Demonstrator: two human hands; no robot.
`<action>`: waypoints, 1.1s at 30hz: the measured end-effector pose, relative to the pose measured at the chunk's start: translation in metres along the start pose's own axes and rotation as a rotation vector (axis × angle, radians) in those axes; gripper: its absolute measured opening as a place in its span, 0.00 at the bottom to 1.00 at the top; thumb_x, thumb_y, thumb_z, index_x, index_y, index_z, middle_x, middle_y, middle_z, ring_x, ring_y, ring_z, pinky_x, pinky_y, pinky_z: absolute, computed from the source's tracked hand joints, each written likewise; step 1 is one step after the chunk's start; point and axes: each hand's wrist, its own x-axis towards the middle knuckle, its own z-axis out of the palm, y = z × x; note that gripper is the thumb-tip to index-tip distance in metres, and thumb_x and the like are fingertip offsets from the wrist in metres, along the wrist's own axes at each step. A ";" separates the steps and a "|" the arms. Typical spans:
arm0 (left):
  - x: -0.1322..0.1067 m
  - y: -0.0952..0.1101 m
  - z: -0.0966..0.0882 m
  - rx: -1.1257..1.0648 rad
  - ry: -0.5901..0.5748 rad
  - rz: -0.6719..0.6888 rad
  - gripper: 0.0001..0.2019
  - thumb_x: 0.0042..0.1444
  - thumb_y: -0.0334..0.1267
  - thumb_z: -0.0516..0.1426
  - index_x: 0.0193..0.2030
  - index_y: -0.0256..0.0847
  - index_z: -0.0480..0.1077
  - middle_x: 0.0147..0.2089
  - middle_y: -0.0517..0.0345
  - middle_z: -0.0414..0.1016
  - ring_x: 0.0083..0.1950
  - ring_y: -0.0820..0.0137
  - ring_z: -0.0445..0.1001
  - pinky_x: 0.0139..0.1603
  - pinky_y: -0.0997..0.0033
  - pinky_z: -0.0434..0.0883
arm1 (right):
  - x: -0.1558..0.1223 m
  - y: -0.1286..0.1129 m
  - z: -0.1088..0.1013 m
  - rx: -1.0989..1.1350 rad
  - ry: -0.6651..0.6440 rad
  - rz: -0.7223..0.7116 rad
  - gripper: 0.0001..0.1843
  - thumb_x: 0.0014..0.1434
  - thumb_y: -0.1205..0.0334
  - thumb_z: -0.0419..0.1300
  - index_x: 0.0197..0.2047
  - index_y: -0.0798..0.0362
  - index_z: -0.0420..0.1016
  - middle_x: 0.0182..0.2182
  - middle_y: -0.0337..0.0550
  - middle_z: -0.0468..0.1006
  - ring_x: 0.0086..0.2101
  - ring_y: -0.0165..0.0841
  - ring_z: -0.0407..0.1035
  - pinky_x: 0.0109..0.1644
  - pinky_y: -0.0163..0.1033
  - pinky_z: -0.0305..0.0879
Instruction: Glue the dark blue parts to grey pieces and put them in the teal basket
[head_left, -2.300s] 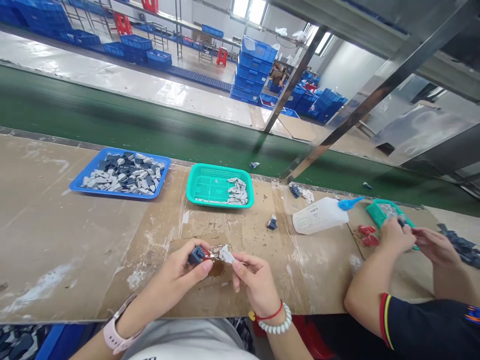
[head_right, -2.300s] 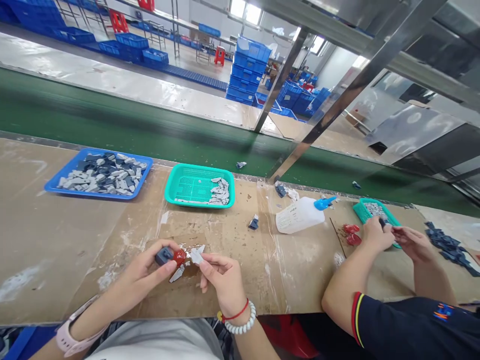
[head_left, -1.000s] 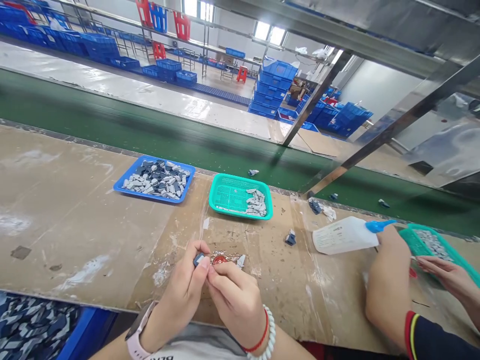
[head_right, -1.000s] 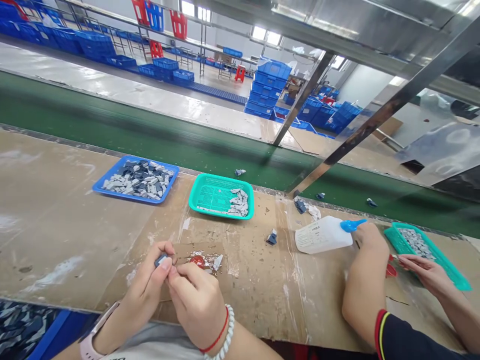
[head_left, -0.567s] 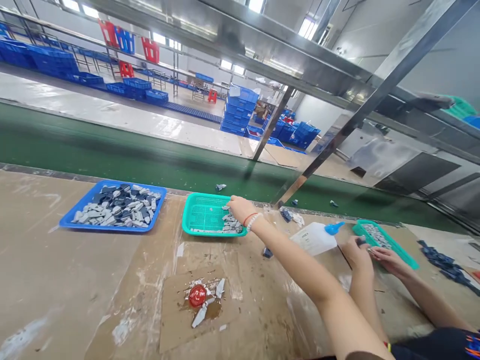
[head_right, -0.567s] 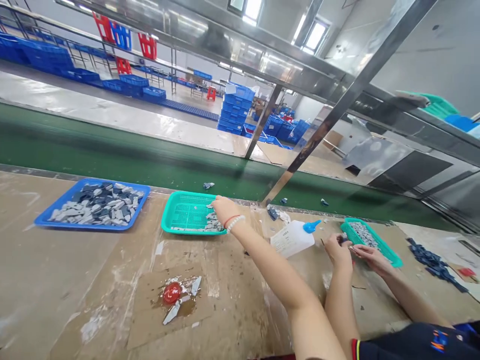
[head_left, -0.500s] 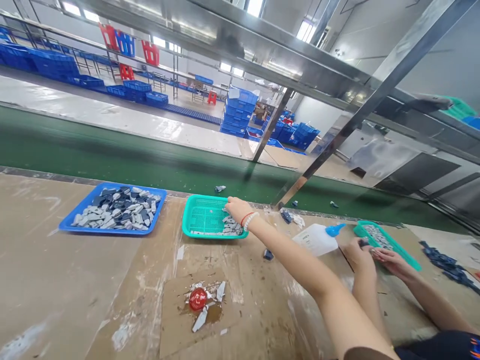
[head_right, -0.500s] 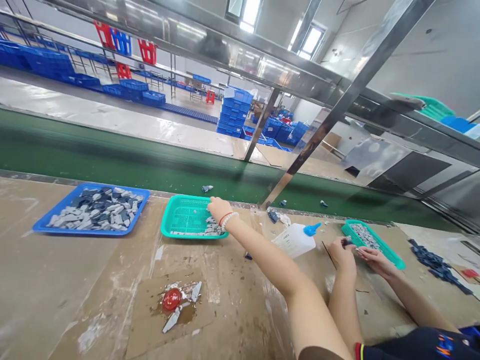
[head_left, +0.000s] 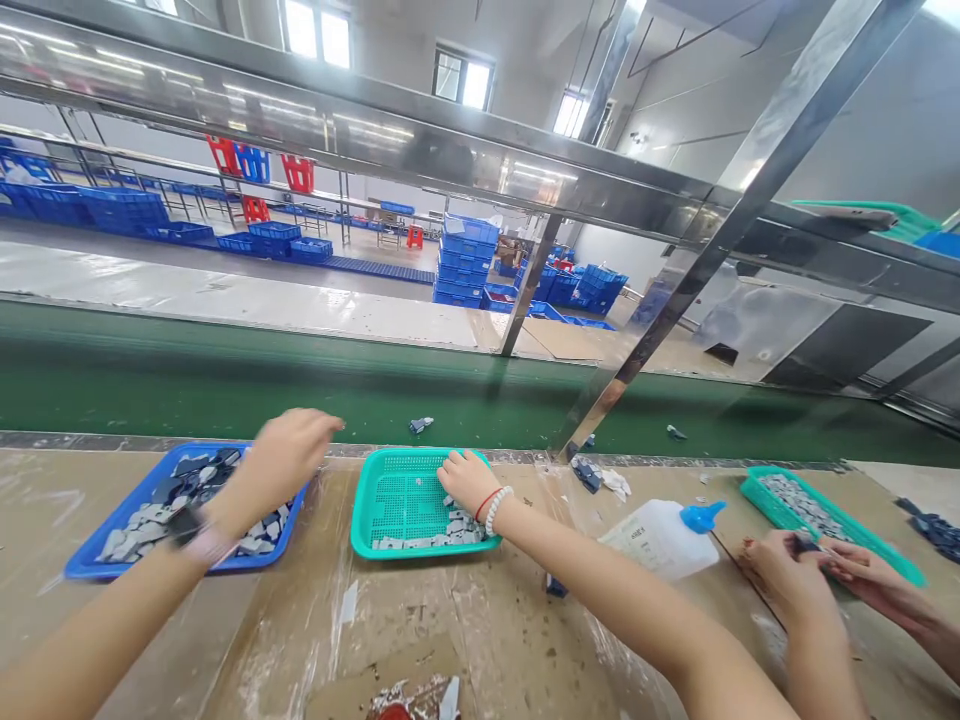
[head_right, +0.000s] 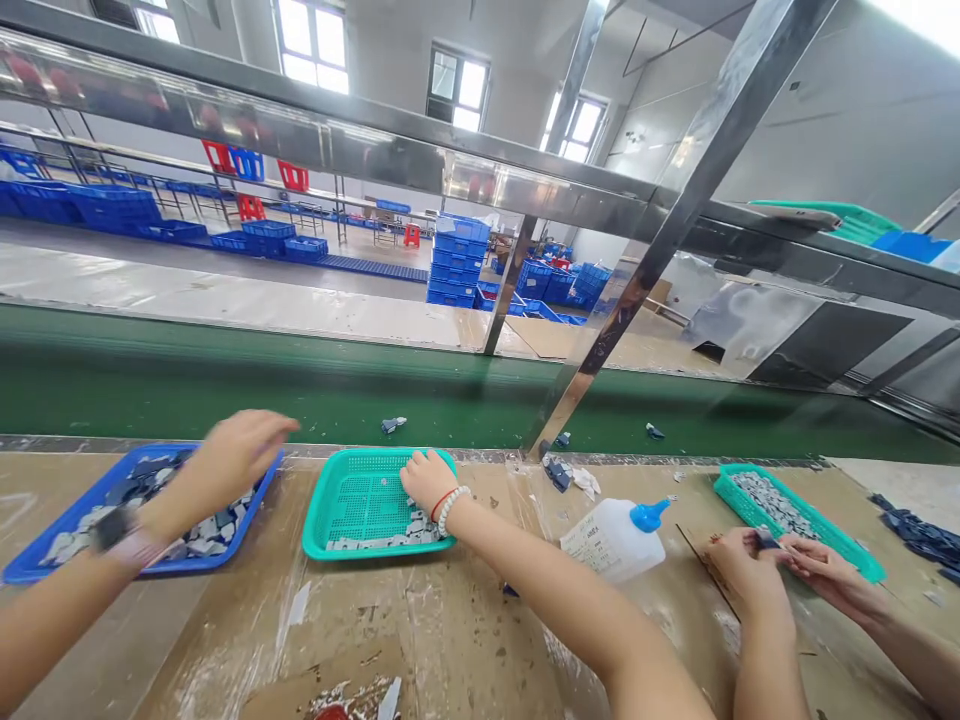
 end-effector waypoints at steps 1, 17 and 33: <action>0.020 -0.003 0.012 0.056 -0.090 0.055 0.11 0.62 0.38 0.56 0.46 0.34 0.71 0.48 0.50 0.72 0.51 0.64 0.70 0.55 0.54 0.68 | 0.001 0.001 -0.001 0.021 0.011 -0.002 0.08 0.61 0.74 0.56 0.30 0.59 0.71 0.31 0.43 0.76 0.40 0.32 0.71 0.44 0.39 0.70; 0.104 -0.050 0.065 0.321 -0.375 0.186 0.18 0.61 0.48 0.55 0.46 0.34 0.70 0.40 0.52 0.73 0.39 0.67 0.72 0.46 0.63 0.71 | -0.142 -0.047 -0.049 1.187 0.264 0.354 0.07 0.55 0.60 0.65 0.38 0.40 0.79 0.34 0.41 0.82 0.34 0.34 0.78 0.37 0.36 0.77; -0.254 0.048 0.002 -0.776 0.185 -0.690 0.24 0.46 0.63 0.59 0.43 0.51 0.65 0.42 0.60 0.74 0.53 0.57 0.68 0.69 0.45 0.50 | -0.221 -0.160 -0.029 0.766 0.320 0.394 0.07 0.59 0.68 0.58 0.38 0.52 0.78 0.31 0.44 0.79 0.32 0.35 0.73 0.34 0.40 0.73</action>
